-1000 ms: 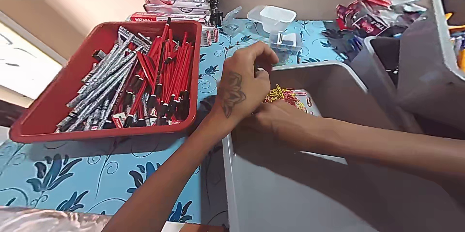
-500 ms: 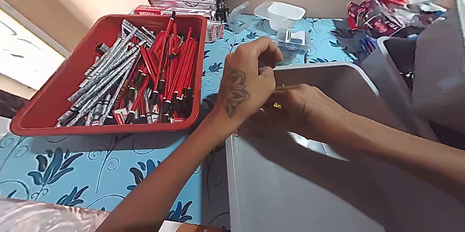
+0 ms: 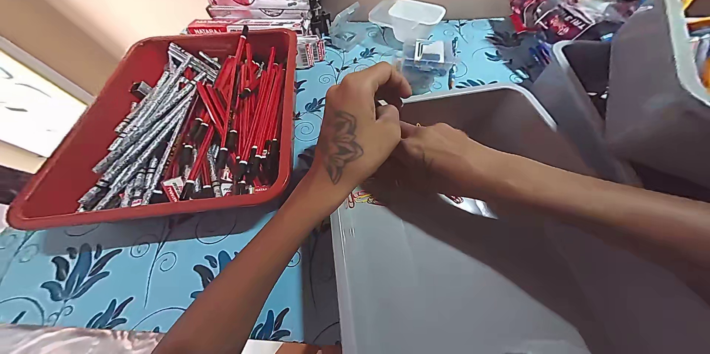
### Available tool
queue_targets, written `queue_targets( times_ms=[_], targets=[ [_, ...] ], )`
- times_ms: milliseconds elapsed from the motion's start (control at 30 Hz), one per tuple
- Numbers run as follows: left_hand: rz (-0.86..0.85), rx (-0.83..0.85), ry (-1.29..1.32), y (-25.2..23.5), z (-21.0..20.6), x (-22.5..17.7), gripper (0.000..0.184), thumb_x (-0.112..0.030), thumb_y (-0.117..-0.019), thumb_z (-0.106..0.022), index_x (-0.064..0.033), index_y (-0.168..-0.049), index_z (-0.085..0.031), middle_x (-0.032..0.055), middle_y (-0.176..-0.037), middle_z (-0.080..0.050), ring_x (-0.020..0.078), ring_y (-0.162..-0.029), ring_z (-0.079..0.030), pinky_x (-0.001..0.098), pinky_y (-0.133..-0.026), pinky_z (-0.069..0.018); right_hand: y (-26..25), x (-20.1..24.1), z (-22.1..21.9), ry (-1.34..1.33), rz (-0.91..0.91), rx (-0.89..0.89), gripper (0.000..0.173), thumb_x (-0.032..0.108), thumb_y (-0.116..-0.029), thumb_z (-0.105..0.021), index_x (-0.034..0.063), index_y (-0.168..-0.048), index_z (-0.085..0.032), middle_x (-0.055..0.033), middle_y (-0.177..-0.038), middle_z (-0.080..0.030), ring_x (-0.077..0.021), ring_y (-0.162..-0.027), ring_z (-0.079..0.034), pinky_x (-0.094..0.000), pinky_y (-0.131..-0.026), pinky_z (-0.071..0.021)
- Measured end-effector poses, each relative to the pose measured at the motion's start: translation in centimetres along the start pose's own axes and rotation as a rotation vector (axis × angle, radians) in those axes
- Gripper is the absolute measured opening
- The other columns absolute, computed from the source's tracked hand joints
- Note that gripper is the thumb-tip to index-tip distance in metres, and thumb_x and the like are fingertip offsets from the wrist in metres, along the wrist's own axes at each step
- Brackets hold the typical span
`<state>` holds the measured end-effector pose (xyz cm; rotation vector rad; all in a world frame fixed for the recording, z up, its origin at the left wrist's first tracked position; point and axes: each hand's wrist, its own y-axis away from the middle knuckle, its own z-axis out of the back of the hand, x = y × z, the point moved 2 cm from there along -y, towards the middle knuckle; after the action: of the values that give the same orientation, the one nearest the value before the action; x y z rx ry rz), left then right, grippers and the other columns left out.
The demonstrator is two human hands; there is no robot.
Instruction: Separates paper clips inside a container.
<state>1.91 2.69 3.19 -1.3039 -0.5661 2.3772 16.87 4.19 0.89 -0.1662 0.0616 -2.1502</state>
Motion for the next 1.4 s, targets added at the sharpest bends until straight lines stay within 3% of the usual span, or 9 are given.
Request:
queue_targets(
  times_ms=[167,333,533,667,867,1000,1100,1200,1400],
  targets=[
    [-0.025,-0.051,-0.017,0.1,0.0,-0.2,0.027,0.007,-0.0841,-0.053,-0.0053,-0.100,-0.071,0.0019,-0.094,-0.072,0.0013,-0.079,-0.066,0.0173,-0.068,-0.0525,-0.1,-0.2,0.4,-0.082,0.001,0.000,0.016,0.009,-0.0889,-0.070,-0.0016,-0.101,-0.066,-0.0174,-0.099,-0.063,-0.0310,-0.074,-0.067,-0.0460,-0.058,-0.0514],
    [-0.011,-0.089,-0.001,0.1,0.3,-0.1,0.025,0.006,-0.0868,-0.052,-0.0046,-0.100,-0.070,0.0039,-0.097,-0.072,0.0041,-0.082,-0.068,0.0200,-0.069,-0.0541,-0.2,-0.6,2.4,-0.565,0.064,0.037,0.018,0.019,-0.0959,-0.060,0.0106,-0.090,-0.075,0.0097,-0.070,-0.063,0.0088,-0.061,-0.054,-0.0121,-0.054,-0.0427],
    [-0.001,-0.054,-0.016,-0.1,0.2,0.1,0.026,0.005,-0.0850,-0.052,-0.0060,-0.100,-0.070,0.0020,-0.096,-0.073,0.0033,-0.082,-0.068,0.0199,-0.068,-0.0540,0.6,-1.7,1.7,-0.250,0.125,0.222,0.019,0.025,-0.0934,-0.067,0.0231,-0.109,-0.077,0.0036,-0.095,-0.070,-0.0103,-0.085,-0.067,-0.0368,-0.071,-0.0569],
    [0.016,-0.028,-0.018,-0.1,0.3,0.1,0.026,0.005,-0.0867,-0.052,-0.0054,-0.102,-0.070,0.0028,-0.098,-0.072,0.0037,-0.082,-0.068,0.0205,-0.069,-0.0544,0.6,-1.3,1.0,-0.141,0.163,0.221,0.022,0.022,-0.0919,-0.067,0.0235,-0.111,-0.077,-0.0037,-0.099,-0.069,-0.0203,-0.084,-0.068,-0.0436,-0.067,-0.0560],
    [0.024,0.020,-0.054,1.0,0.4,-0.7,0.025,0.009,-0.0906,-0.048,0.0002,-0.106,-0.066,0.0120,-0.096,-0.069,0.0120,-0.071,-0.063,0.0252,-0.061,-0.0504,0.3,-1.5,1.3,-0.233,0.219,0.012,0.016,0.022,-0.0932,-0.060,0.0109,-0.093,-0.072,-0.0030,-0.086,-0.068,-0.0146,-0.077,-0.066,-0.0352,-0.064,-0.0537],
    [-0.005,-0.056,-0.030,0.1,0.3,0.0,0.024,0.004,-0.0867,-0.052,-0.0050,-0.102,-0.069,0.0021,-0.096,-0.071,0.0016,-0.079,-0.066,0.0176,-0.067,-0.0529,0.3,-0.6,3.2,-0.722,0.091,0.060,0.014,0.014,-0.1007,-0.062,0.0073,-0.093,-0.071,0.0081,-0.072,-0.064,0.0070,-0.060,-0.056,-0.0102,-0.055,-0.0463],
    [0.008,-0.058,-0.011,0.0,0.3,0.1,0.024,0.004,-0.0864,-0.053,-0.0052,-0.102,-0.069,0.0010,-0.095,-0.071,0.0003,-0.079,-0.066,0.0167,-0.068,-0.0525,0.4,-0.2,3.4,-0.965,0.045,0.081,0.015,0.006,-0.1018,-0.060,0.0018,-0.092,-0.070,0.0034,-0.070,-0.067,0.0032,-0.052,-0.055,-0.0120,-0.047,-0.0458],
    [0.015,-0.045,-0.015,-0.1,0.2,0.1,0.024,0.004,-0.0867,-0.052,-0.0064,-0.102,-0.069,0.0004,-0.097,-0.071,-0.0002,-0.079,-0.066,0.0167,-0.067,-0.0530,0.3,-0.9,3.3,-0.744,0.094,0.077,0.013,0.007,-0.0995,-0.061,0.0057,-0.095,-0.073,0.0068,-0.076,-0.068,0.0071,-0.061,-0.057,-0.0098,-0.055,-0.0465],
    [0.025,-0.024,-0.026,-0.1,0.2,0.2,0.023,0.002,-0.0876,-0.052,-0.0078,-0.100,-0.069,-0.0002,-0.095,-0.071,0.0003,-0.077,-0.066,0.0179,-0.064,-0.0524,1.9,-3.2,-1.4,-0.324,0.234,-0.020,0.018,0.023,-0.0772,-0.078,0.0210,-0.095,-0.076,0.0026,-0.080,-0.069,-0.0136,-0.071,-0.069,-0.0400,-0.056,-0.0584]
  ],
)
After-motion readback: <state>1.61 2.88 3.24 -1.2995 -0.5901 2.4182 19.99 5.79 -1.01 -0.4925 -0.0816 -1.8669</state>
